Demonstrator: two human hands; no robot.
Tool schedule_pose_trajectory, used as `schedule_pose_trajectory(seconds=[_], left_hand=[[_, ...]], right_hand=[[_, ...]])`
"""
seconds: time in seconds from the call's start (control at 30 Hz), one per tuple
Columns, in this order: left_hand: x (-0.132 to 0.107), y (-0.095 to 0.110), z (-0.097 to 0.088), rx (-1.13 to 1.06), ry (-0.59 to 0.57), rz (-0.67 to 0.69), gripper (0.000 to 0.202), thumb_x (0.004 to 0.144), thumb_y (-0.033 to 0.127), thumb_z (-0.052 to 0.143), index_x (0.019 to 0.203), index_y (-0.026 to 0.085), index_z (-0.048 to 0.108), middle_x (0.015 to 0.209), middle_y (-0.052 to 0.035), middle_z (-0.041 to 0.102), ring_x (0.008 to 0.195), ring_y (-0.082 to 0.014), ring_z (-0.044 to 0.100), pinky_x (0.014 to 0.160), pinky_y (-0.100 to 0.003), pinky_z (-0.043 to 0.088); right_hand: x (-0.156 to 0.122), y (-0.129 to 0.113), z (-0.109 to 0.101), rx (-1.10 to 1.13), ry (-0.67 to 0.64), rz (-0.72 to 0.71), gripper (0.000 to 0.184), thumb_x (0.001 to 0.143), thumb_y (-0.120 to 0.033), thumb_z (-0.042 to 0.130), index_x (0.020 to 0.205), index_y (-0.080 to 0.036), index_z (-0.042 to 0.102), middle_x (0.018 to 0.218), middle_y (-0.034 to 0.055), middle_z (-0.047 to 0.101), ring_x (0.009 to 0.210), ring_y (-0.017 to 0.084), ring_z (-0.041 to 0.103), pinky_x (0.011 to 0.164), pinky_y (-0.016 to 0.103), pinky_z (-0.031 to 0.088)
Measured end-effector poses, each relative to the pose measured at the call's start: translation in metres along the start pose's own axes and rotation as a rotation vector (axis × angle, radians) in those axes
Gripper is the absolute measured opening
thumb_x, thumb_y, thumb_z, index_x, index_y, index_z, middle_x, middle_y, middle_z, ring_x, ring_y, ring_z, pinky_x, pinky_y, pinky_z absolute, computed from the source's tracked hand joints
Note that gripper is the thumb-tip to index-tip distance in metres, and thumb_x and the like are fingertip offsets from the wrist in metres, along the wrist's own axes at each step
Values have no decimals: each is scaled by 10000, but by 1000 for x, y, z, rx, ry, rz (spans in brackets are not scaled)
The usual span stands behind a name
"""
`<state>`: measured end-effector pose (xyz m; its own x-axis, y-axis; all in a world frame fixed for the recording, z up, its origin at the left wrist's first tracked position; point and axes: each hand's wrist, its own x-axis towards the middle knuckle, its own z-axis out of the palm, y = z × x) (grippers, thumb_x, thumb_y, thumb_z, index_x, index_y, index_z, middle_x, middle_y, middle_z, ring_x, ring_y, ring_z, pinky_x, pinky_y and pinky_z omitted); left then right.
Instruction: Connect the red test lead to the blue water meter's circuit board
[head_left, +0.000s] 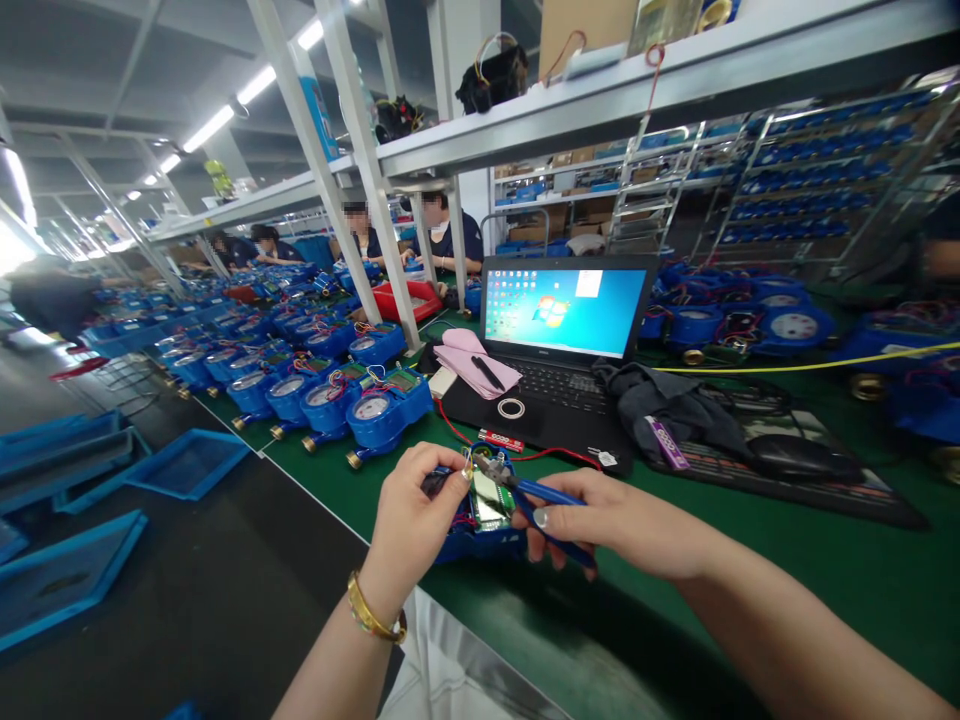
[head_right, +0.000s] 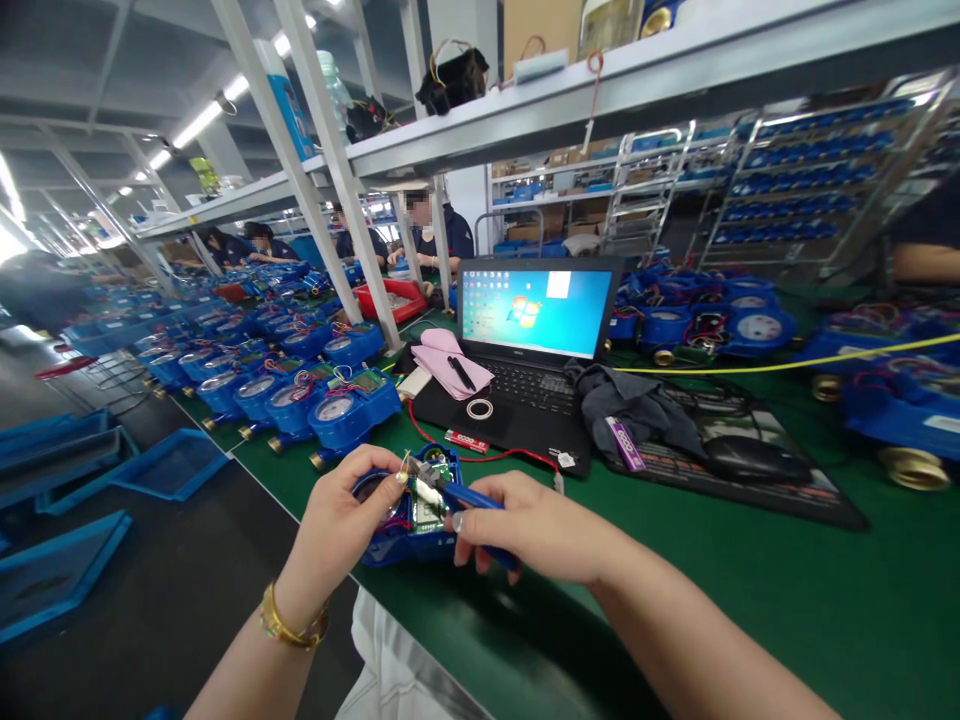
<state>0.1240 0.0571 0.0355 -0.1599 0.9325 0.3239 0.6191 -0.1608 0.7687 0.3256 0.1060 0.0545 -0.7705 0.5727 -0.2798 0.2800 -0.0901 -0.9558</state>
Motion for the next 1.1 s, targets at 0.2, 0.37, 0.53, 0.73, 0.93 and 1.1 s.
schedule_pose_trajectory(seconds=[0.2,0.37,0.53,0.73,0.93,1.1], left_hand=[[-3,2,0,24,10,56,91,785,244,523,762,209,603,796,-11,604,797,-185,557,730,-324,408],[-4,2,-1,44,10,84,82,798,228,510,762,210,582,794,-9,597,786,-183,552,723,-321,408],[-6,2,0,54,25,118,78,800,193,499,785,213,573,816,-9,592,809,-180,543,735,-320,406],[-6,3,1,68,28,132,87,799,179,493,779,216,569,811,-7,591,805,-180,537,733,-317,402],[-6,4,1,59,19,113,83,801,192,495,774,219,569,820,-6,592,824,-184,536,751,-314,399],[-5,0,0,33,42,0,90,819,262,495,784,211,562,770,-3,595,744,-177,554,698,-305,411]], right_hand=[[-1,-1,-1,-4,-23,17,373,699,-468,551,860,-133,580,754,58,644,652,154,548,475,219,387],[-2,-2,-1,-11,-19,17,347,710,-448,549,852,-133,582,755,57,644,649,150,545,476,218,386],[-1,-2,0,-28,-21,18,334,713,-443,542,852,-142,581,758,54,644,655,156,556,471,217,393],[0,-2,-1,-67,-11,5,321,718,-430,538,853,-141,578,738,39,629,646,149,541,473,215,385],[2,1,1,-127,43,-22,258,712,-383,529,784,-138,567,662,13,573,602,129,508,492,217,369],[2,2,-4,-116,90,-68,296,705,-437,523,747,-146,554,601,-2,512,536,118,446,458,227,340]])
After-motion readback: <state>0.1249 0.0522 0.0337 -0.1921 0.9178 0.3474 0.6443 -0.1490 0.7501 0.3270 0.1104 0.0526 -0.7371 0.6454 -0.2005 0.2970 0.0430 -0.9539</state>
